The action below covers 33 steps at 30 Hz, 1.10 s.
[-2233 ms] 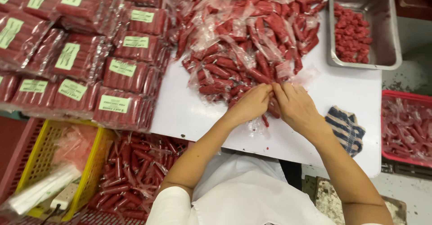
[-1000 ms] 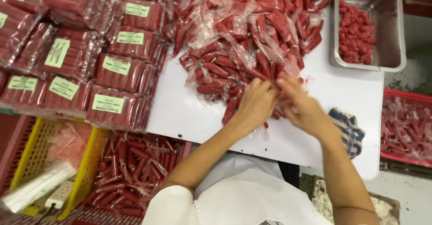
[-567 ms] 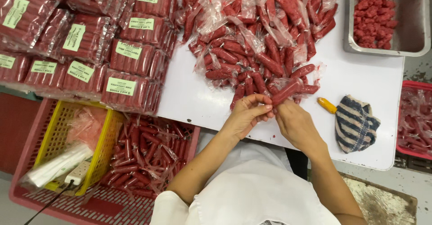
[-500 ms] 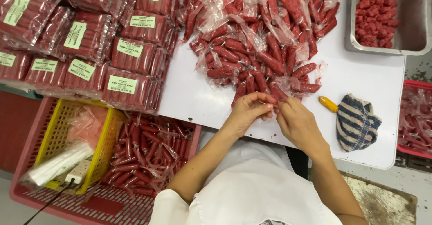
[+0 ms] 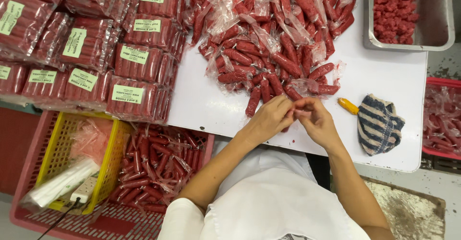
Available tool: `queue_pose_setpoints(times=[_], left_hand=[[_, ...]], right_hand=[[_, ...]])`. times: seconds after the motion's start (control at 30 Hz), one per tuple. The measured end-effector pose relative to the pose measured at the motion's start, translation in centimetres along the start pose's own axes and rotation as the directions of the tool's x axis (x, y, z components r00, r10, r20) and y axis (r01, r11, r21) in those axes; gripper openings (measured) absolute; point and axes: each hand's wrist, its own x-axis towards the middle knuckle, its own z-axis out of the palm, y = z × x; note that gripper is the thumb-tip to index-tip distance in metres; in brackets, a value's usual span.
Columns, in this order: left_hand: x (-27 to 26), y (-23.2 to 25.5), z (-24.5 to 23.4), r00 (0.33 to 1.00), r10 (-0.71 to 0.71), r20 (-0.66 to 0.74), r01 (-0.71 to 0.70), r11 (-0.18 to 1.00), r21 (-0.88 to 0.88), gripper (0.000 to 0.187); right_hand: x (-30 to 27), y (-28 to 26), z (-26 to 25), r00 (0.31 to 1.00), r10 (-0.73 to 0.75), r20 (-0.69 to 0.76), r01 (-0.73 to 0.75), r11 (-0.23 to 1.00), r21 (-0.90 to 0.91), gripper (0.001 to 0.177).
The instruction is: The person ties links of raw sausage together by hand on a white work surface. They pick up loose sausage links, twist them into pairs, and place the tied links into a metal tray. Packaged sausages and a yellow basket are visible nearby.
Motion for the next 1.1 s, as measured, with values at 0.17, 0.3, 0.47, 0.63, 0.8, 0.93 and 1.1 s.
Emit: queue_pose_setpoints(times=[0.17,0.3,0.47,0.63,0.8,0.93,1.1], left_hand=[[-0.9,0.7,-0.9,0.994,-0.088,-0.058,0.087,0.996,-0.023,0.008],[-1.6,1.3,-2.0,0.964,-0.189,-0.186,0.178,0.981,-0.074,0.011],[-1.5,1.5,-1.9,0.948,-0.14,-0.286,0.136,0.99,-0.034,0.012],[-2.0,1.3,0.2,0.964,-0.051,-0.26,0.093,0.984,0.15,0.012],[-1.2,3.3,0.8,0.974,0.019,-0.227,-0.02,1.0,-0.003,0.014],[-1.6,2.5,3.7,0.951,-0.113,-0.287,0.092,0.992,-0.083,0.01],[-1.8,2.9,4.2,0.926,-0.292,-0.237,0.248,0.948,-0.199,0.009]], right_hand=[[0.9,-0.5,1.3,0.992,-0.073,0.108,0.072,0.997,0.006,0.017],[2.2,-0.4,1.3,0.967,-0.155,0.202,0.162,0.987,-0.019,0.016],[1.9,-0.5,2.9,0.986,-0.141,0.086,0.153,0.976,-0.154,0.02],[1.1,1.9,2.4,0.978,-0.202,0.051,0.208,0.928,-0.31,0.018],[0.0,4.3,3.2,0.906,0.361,-0.223,-0.235,0.865,0.444,0.008],[-1.2,4.3,2.0,0.929,0.222,-0.297,-0.212,0.975,0.068,0.022],[0.4,1.3,1.5,0.931,-0.239,-0.277,0.13,0.924,-0.36,0.005]])
